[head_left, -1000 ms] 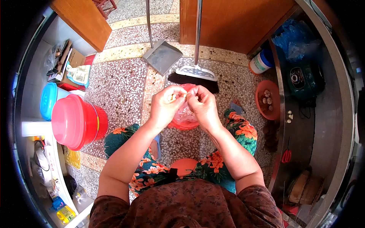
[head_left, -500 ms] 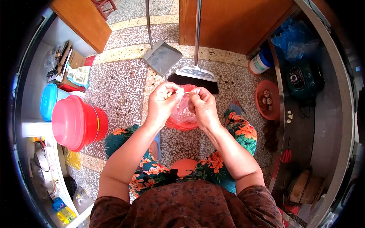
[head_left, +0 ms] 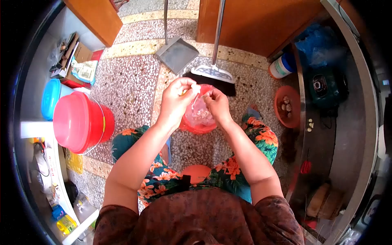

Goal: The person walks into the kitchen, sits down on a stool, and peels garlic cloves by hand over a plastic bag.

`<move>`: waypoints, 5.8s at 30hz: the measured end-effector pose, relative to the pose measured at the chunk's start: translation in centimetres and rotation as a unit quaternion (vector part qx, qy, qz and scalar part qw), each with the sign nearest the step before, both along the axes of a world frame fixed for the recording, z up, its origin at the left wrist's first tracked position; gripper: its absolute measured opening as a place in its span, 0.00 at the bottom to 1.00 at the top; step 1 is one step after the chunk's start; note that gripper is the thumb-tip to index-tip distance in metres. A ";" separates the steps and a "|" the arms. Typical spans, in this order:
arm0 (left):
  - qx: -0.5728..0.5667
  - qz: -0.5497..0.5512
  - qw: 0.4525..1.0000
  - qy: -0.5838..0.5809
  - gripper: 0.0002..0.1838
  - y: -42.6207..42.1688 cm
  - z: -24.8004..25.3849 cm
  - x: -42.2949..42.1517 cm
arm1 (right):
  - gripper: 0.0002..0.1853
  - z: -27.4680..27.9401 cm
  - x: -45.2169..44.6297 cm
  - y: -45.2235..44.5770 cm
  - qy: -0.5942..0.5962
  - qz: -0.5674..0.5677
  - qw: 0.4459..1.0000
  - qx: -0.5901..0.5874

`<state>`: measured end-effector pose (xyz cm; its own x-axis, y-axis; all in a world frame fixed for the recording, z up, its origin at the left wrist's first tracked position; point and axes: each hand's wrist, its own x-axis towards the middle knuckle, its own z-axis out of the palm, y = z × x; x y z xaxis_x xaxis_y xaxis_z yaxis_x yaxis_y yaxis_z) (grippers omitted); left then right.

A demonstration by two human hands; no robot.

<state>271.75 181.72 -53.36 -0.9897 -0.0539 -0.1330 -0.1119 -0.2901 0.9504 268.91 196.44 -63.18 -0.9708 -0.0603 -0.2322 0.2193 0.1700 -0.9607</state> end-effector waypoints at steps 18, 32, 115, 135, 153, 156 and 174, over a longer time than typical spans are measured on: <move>0.070 -0.031 0.996 -0.051 0.05 -1.9 0.7 0.5 | 0.09 -11.9 -0.7 -0.2 0.047 0.067 0.950 0.301; 0.086 -0.028 0.994 -0.059 0.05 -1.8 1.2 0.7 | 0.08 -12.7 -0.7 0.0 0.063 0.073 0.936 0.339; -0.064 -0.065 0.993 0.068 0.05 1.1 -0.3 0.1 | 0.12 9.7 2.5 1.6 0.023 0.043 0.988 -0.147; 0.149 -0.068 0.986 -0.008 0.07 -0.2 -0.1 -0.2 | 0.10 2.0 0.3 0.2 -0.029 0.001 0.990 -0.136; 0.126 -0.060 0.989 -0.040 0.05 -2.1 1.5 0.5 | 0.08 -14.3 -0.3 -0.4 0.000 0.041 0.969 0.242; 0.145 -0.059 0.987 -0.036 0.05 -2.1 1.5 0.5 | 0.08 -15.0 -0.6 -0.3 -0.012 0.042 0.972 0.233; 0.130 -0.061 0.988 -0.052 0.04 -1.6 1.0 0.4 | 0.07 -14.4 -0.5 0.5 0.055 0.022 0.970 0.236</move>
